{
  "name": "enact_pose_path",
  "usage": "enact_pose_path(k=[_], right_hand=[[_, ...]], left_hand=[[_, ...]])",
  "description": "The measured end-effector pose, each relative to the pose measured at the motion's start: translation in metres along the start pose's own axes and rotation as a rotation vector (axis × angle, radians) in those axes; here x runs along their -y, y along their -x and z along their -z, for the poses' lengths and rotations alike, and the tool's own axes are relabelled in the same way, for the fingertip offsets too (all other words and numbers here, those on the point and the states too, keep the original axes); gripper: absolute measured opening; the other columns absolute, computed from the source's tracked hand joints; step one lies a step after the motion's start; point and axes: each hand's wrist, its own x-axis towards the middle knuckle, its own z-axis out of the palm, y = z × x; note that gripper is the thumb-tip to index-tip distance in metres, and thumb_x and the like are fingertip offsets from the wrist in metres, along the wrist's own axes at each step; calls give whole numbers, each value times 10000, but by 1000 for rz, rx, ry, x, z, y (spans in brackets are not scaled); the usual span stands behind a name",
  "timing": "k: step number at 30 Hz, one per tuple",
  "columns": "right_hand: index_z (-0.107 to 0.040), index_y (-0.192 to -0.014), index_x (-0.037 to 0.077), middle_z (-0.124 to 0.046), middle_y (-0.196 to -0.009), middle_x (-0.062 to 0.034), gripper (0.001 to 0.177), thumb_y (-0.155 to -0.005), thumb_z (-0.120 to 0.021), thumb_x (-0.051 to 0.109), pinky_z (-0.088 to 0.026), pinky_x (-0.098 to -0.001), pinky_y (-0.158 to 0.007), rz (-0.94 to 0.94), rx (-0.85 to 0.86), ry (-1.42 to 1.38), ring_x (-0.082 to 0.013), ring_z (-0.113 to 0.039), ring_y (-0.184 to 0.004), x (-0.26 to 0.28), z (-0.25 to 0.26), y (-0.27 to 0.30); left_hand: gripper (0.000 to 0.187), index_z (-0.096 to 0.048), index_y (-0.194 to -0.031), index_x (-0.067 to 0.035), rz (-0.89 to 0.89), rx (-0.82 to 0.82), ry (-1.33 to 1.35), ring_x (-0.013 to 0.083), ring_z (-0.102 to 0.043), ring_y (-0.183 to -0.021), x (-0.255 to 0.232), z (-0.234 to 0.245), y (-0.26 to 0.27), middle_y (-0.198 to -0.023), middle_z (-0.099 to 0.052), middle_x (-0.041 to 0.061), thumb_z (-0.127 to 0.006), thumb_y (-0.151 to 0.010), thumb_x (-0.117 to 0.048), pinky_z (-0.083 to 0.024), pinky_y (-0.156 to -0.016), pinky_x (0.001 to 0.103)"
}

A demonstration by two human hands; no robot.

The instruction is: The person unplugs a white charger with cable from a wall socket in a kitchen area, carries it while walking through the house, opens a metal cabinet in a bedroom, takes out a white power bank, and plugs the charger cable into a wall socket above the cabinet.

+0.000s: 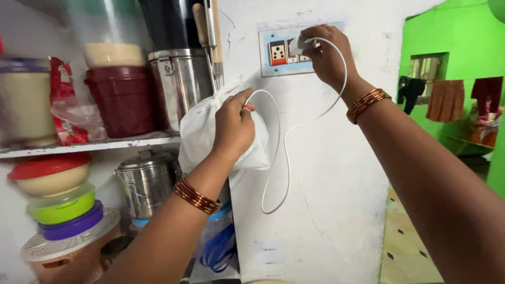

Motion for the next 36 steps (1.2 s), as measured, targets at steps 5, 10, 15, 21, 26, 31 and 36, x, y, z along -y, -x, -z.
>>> enact_pose_path(k=[5, 10, 15, 21, 26, 31, 36], right_hand=[[-733, -1129, -9, -708, -1113, -187, 244, -898, -717, -88, -621, -345, -798, 46, 48, -24, -326, -738, -939, -5, -18, -11], [-742, -1093, -3, -719, -1097, -178, 177, -933, -695, -62, -624, -342, -795, -9, 124, -51, -302, -749, -917, -9, -37, -18], [-760, -1054, -7, -736, -1055, -183, 146, -911, -739, -25, -597, -370, -775, 57, 118, 62, -323, -722, -895, -17, -47, -24], [-777, -1008, 16, -755, -1055, -153, 160, -872, -739, -59, -579, -401, -831, 156, 129, 152, -345, -705, -956, -22, -54, -24], [-776, -1068, 23, -737, -1084, -171, 213, -882, -729, -69, -587, -390, -816, 77, 101, 105, -347, -704, -952, -27, -60, -22], [-772, -1094, 17, -730, -1094, -178, 258, -848, -762, -58, -579, -409, -826, 33, 115, 121, -356, -694, -961, -30, -69, -19], [-776, -1065, 13, -728, -1078, -175, 277, -794, -817, -28, -559, -438, -829, 71, 79, 210, -369, -673, -982, -33, -77, -17]], left_hand=[[439, -665, -1286, -49, 66, 39, 40, 215, -734, -873, -20, 9, -3, -981, -741, 121, -501, -899, 78, -570, -809, 324], [361, -687, -1213, -50, 327, 145, 168, 148, -698, -645, -37, 19, 7, -933, -712, 85, -495, -922, 47, -571, -611, 286], [345, -702, -1187, -7, 337, 166, 248, 106, -718, -668, -34, 24, 14, -921, -728, 63, -496, -913, 37, -593, -637, 244], [346, -703, -1217, 20, 315, 176, 246, 111, -729, -725, -30, 27, 17, -906, -762, 83, -590, -892, -5, -577, -680, 246], [354, -696, -1228, 27, 282, 170, 293, 107, -730, -747, -29, 23, 17, -926, -761, 78, -599, -891, -11, -586, -709, 235], [358, -690, -1236, 32, 264, 180, 297, 102, -732, -759, -29, 22, 19, -931, -762, 71, -598, -893, -10, -587, -722, 229], [360, -692, -1248, 27, 263, 181, 313, 94, -718, -752, -28, 20, 19, -914, -756, 75, -599, -903, -14, -575, -703, 231]])
